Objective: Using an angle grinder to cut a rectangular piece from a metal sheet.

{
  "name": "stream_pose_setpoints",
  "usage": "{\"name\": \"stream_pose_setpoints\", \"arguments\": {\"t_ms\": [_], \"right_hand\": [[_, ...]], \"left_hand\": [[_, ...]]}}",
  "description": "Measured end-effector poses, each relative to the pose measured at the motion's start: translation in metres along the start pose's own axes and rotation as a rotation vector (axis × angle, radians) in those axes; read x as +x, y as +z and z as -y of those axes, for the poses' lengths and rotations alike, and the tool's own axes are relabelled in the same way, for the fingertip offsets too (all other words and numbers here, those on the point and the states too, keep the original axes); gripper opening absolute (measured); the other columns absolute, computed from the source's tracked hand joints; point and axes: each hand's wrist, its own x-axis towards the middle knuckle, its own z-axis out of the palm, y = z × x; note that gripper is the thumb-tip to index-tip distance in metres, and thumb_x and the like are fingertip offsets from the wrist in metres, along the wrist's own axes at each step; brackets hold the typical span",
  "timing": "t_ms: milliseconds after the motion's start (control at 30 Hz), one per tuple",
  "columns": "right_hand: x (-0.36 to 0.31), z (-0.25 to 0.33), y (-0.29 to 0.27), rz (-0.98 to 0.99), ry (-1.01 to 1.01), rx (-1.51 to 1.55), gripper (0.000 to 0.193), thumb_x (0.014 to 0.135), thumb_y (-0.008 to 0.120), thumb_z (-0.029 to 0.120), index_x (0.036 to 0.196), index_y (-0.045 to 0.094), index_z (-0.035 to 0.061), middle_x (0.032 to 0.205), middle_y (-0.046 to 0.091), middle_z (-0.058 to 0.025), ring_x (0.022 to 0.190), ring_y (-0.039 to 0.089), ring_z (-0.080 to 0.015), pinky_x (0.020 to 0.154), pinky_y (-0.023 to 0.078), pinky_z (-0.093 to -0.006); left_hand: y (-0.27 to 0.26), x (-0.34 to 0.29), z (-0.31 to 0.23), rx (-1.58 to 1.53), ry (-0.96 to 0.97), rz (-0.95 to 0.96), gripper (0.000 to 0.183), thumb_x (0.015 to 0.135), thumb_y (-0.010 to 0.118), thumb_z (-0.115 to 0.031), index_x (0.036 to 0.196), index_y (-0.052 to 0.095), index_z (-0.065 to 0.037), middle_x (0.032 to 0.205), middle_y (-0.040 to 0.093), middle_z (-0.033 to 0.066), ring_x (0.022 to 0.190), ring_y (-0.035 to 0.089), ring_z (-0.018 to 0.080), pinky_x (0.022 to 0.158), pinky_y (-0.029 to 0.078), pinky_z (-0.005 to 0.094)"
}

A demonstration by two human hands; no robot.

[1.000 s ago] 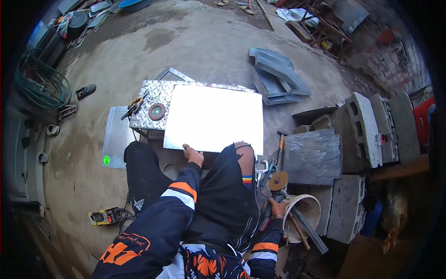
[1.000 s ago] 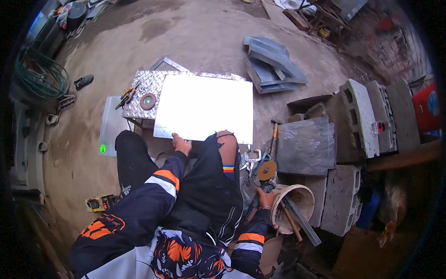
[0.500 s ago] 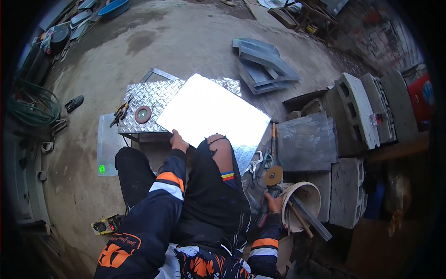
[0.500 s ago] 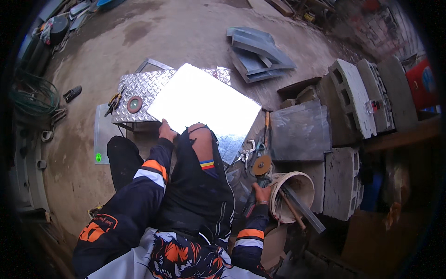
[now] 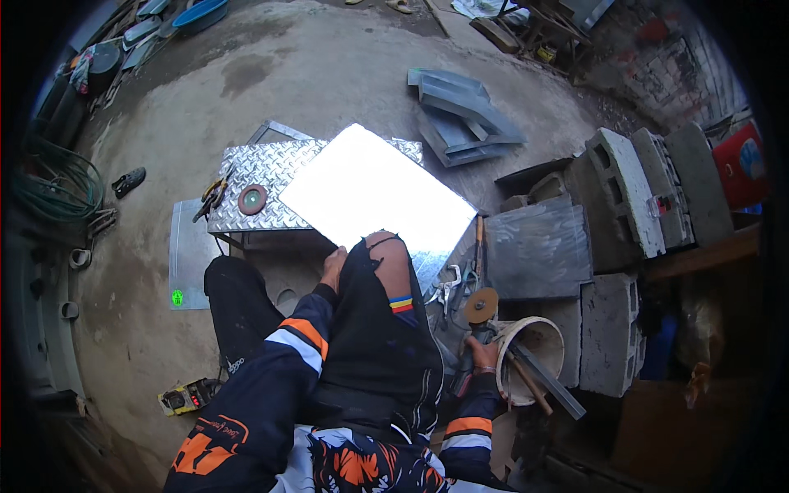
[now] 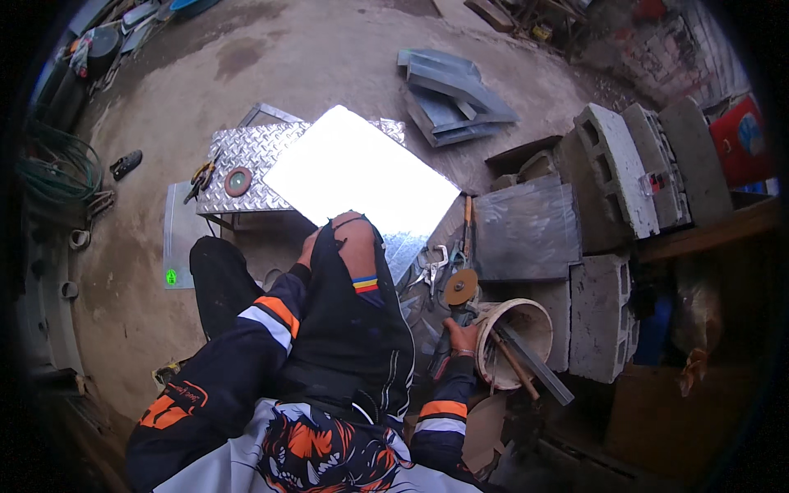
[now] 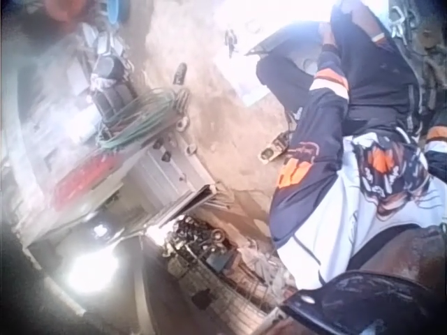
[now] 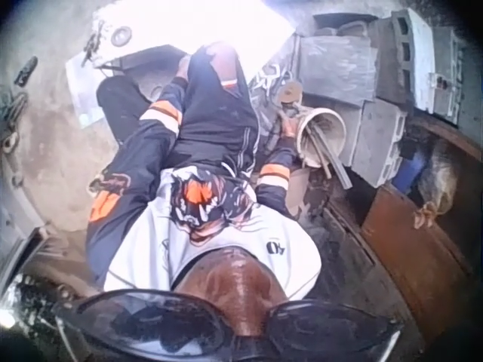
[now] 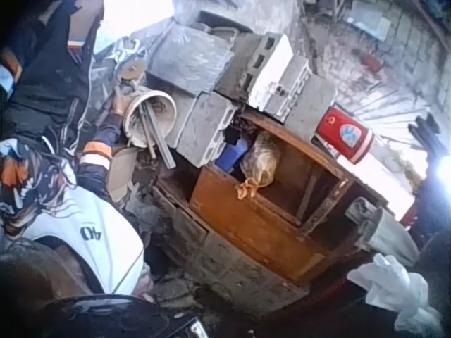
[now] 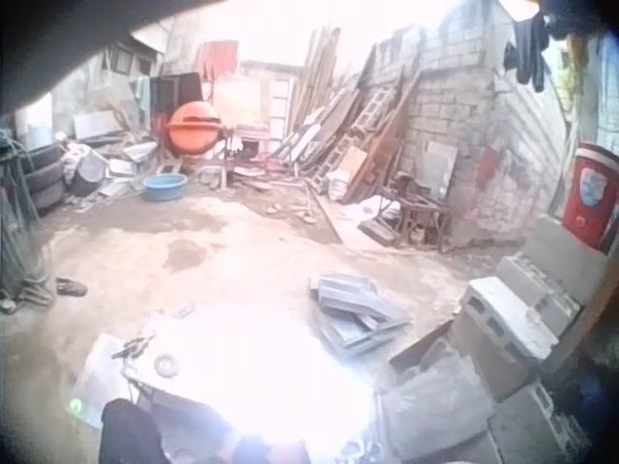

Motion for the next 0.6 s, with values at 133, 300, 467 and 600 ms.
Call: {"name": "stream_pose_setpoints", "arguments": {"t_ms": [133, 300, 467, 600], "right_hand": [[-0.009, 0.000, -0.008, 0.029, -0.009, 0.104, 0.044, 0.054, 0.073, 0.025, 0.080, 0.062, -0.0083, 0.079, 0.064, -0.0141, 0.070, 0.062, -0.0236, 0.065, 0.049, -0.0348], [-0.002, -0.017, -0.002, -0.019, -0.053, 0.017, 0.050, 0.054, 0.073, 0.029, 0.082, 0.060, -0.0099, 0.079, 0.064, -0.0169, 0.074, 0.062, -0.0267, 0.069, 0.048, -0.0363], [0.004, -0.015, 0.004, -0.032, -0.089, -0.069, 0.054, 0.052, 0.074, 0.033, 0.084, 0.062, -0.0081, 0.086, 0.065, -0.0200, 0.080, 0.063, -0.0307, 0.075, 0.047, -0.0384], [0.001, -0.009, 0.008, 0.005, -0.075, -0.173, 0.041, 0.057, 0.073, 0.023, 0.087, 0.063, -0.0035, 0.080, 0.065, -0.0096, 0.069, 0.062, -0.0210, 0.065, 0.049, -0.0333]], "left_hand": [[-0.001, 0.019, -0.052, -0.165, -0.452, -0.123, 0.047, 0.090, 0.046, -0.043, 0.095, 0.058, 0.001, 0.080, 0.059, 0.0121, 0.077, 0.059, 0.0183, 0.060, 0.050, 0.0309], [-0.023, -0.007, -0.095, -0.521, -0.542, -0.103, 0.065, 0.082, 0.049, -0.059, 0.100, 0.054, 0.003, 0.079, 0.060, 0.0098, 0.073, 0.060, 0.0188, 0.061, 0.052, 0.0305], [-0.010, -0.039, -0.095, -0.574, -0.158, 0.122, 0.055, 0.082, 0.054, -0.050, 0.101, 0.057, 0.002, 0.084, 0.063, 0.0111, 0.075, 0.061, 0.0202, 0.065, 0.050, 0.0305], [-0.004, -0.034, -0.087, -0.247, 0.194, 0.099, 0.047, 0.082, 0.056, -0.044, 0.098, 0.058, 0.000, 0.085, 0.064, 0.0119, 0.074, 0.060, 0.0202, 0.066, 0.048, 0.0313]]}}
